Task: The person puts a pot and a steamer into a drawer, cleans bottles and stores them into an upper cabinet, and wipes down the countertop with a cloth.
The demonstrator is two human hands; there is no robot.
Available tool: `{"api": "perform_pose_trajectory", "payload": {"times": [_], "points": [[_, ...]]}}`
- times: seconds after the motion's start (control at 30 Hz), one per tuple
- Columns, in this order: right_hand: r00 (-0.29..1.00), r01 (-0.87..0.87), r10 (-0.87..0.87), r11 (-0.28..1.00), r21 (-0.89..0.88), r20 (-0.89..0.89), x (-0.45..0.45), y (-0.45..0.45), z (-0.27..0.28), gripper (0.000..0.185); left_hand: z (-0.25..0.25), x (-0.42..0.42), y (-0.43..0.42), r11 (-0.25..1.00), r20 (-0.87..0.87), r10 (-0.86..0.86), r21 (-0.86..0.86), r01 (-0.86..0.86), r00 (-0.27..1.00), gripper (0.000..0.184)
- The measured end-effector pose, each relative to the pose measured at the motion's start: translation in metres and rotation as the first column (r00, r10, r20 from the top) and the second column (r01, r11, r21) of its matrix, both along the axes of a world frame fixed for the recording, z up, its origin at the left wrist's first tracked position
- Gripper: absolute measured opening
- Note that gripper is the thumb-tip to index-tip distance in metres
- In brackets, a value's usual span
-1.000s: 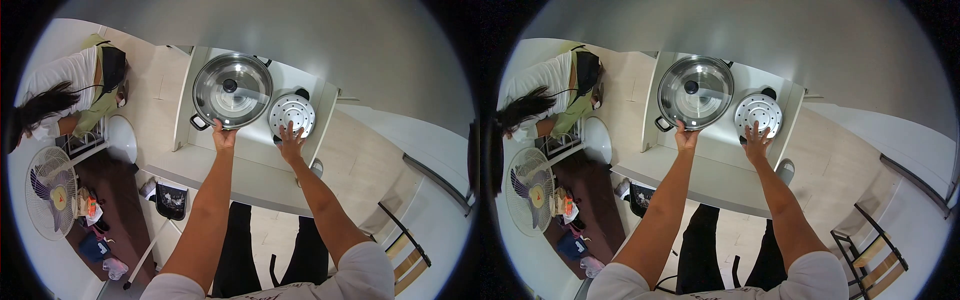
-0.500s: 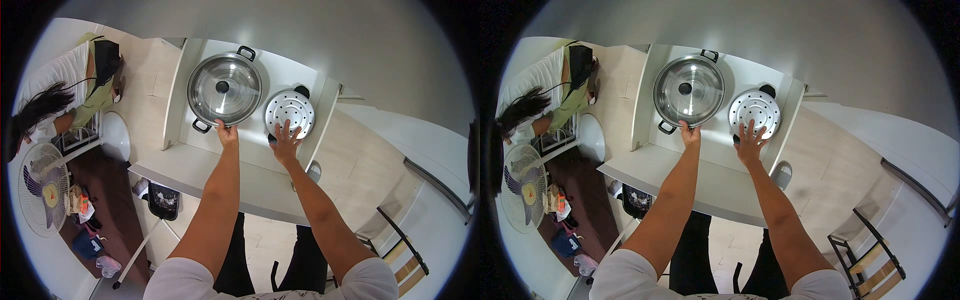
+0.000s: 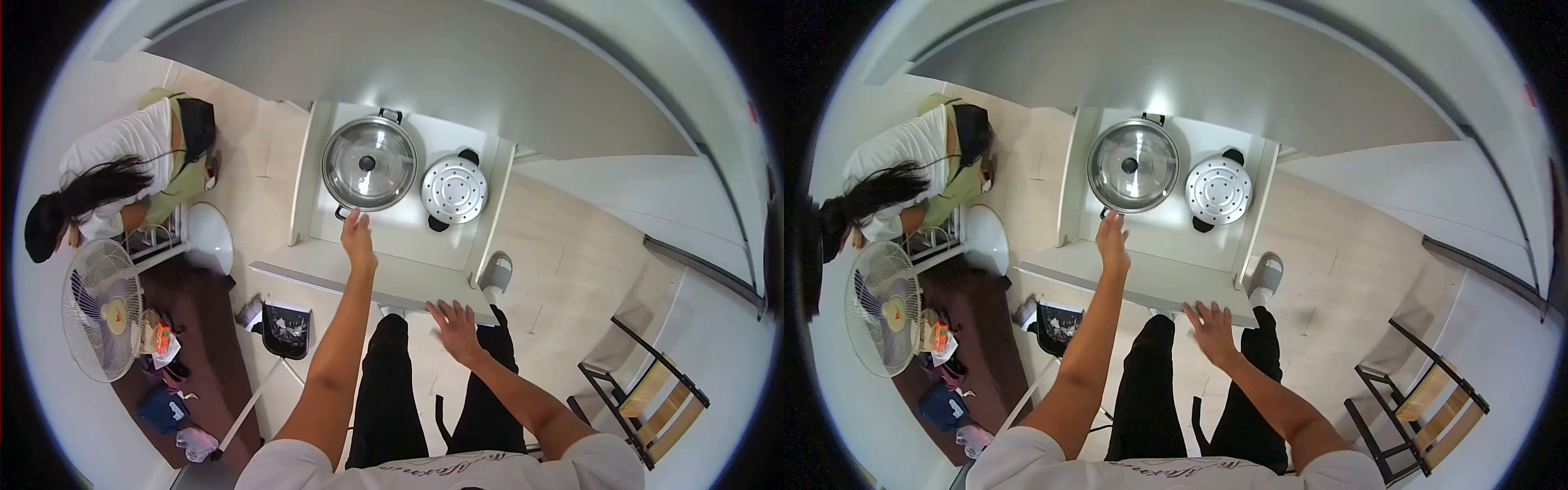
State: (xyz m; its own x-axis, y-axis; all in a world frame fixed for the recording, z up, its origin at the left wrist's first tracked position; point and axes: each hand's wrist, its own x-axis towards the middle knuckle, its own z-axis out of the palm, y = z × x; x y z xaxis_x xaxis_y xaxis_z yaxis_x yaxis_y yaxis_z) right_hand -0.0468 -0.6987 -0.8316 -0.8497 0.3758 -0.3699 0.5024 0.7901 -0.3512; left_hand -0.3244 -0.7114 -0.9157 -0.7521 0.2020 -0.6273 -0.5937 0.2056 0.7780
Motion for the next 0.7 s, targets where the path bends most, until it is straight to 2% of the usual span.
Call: {"api": "perform_pose_trajectory", "payload": {"times": [0.03, 0.07, 0.1, 0.13, 0.2, 0.27, 0.3, 0.33, 0.37, 0.4, 0.47, 0.53, 0.57, 0.63, 0.67, 0.7], "points": [[1.0, 0.005, -0.005, 1.0, 0.016, -0.011, 0.001, 0.002, -0.006, 0.049, 0.001, 0.008, -0.018, 0.991, -0.255, -0.126, -0.082, 0.108, 0.959, 0.034], [0.999, 0.012, -0.014, 0.998, -0.065, -0.034, 0.003, 0.009, -0.014, 0.046, 0.037, 0.017, -0.024, 0.974, -0.39, -0.206, -0.171, 0.149, 0.897, 0.031], [0.998, 0.023, -0.032, 0.989, -0.144, -0.06, 0.002, 0.015, -0.023, 0.047, 0.073, 0.024, -0.029, 0.949, -0.512, -0.291, -0.262, 0.175, 0.808, 0.028], [0.996, 0.047, -0.056, 0.992, -0.116, -0.073, 0.001, 0.017, -0.034, 0.047, 0.087, 0.029, -0.039, 0.962, -0.524, -0.268, -0.192, 0.194, 0.809, 0.028], [0.983, 0.08, -0.114, 0.972, -0.222, -0.141, 0.004, 0.008, -0.042, 0.05, 0.111, 0.038, -0.057, 0.928, -0.533, -0.353, -0.301, 0.218, 0.769, 0.036], [0.968, 0.133, -0.162, 0.979, -0.155, -0.19, -0.001, 0.01, -0.033, 0.048, 0.111, 0.057, -0.062, 0.928, -0.496, -0.177, -0.371, -0.023, 0.85, 0.046], [0.968, 0.142, -0.173, 0.975, -0.171, -0.181, -0.003, 0.008, -0.029, 0.048, 0.075, 0.063, -0.072, 0.91, -0.459, -0.038, -0.383, -0.159, 0.888, 0.053], [0.967, 0.15, -0.182, 0.972, -0.182, -0.177, -0.007, 0.011, -0.027, 0.048, 0.062, 0.063, -0.077, 0.915, -0.269, -0.151, -0.403, 0.032, 0.951, 0.055], [0.959, 0.183, -0.217, 0.965, -0.187, -0.182, -0.009, 0.011, -0.029, 0.047, 0.064, 0.06, -0.075, 0.867, -0.063, -0.407, -0.34, 0.364, 0.911, 0.057], [0.952, 0.21, -0.241, 0.963, -0.169, -0.188, -0.01, 0.011, -0.03, 0.047, 0.064, 0.061, -0.071, 0.756, 0.025, -0.612, -0.274, 0.594, 0.79, 0.06], [0.957, 0.241, -0.263, 0.957, -0.164, -0.126, -0.018, 0.021, -0.03, 0.047, 0.07, 0.066, -0.052, 0.531, 0.011, -0.835, -0.241, 0.812, 0.55, 0.065], [0.939, 0.289, -0.307, 0.949, -0.124, -0.156, -0.021, 0.029, -0.035, 0.046, 0.072, 0.067, -0.038, 0.375, -0.055, -0.926, -0.24, 0.896, 0.373, 0.066], [0.935, 0.297, -0.31, 0.95, -0.099, -0.175, -0.022, 0.034, -0.04, 0.046, 0.072, 0.066, -0.039, 0.348, -0.117, -0.937, -0.254, 0.902, 0.329, 0.064], [0.942, 0.297, -0.308, 0.951, -0.089, -0.138, -0.027, 0.047, -0.049, 0.045, 0.073, 0.063, -0.035, 0.33, -0.246, -0.935, -0.329, 0.885, 0.257, 0.062], [0.968, 0.249, -0.247, 0.968, 0.039, -0.048, -0.035, 0.054, -0.026, 0.045, 0.099, 0.067, -0.03, 0.385, -0.265, -0.913, -0.317, 0.867, 0.309, 0.058], [0.931, 0.3, -0.248, 0.938, 0.175, -0.269, -0.038, 0.053, -0.016, 0.042, 0.087, 0.063, -0.028, 0.234, -0.135, -0.972, -0.615, 0.753, 0.191, 0.053]]}}
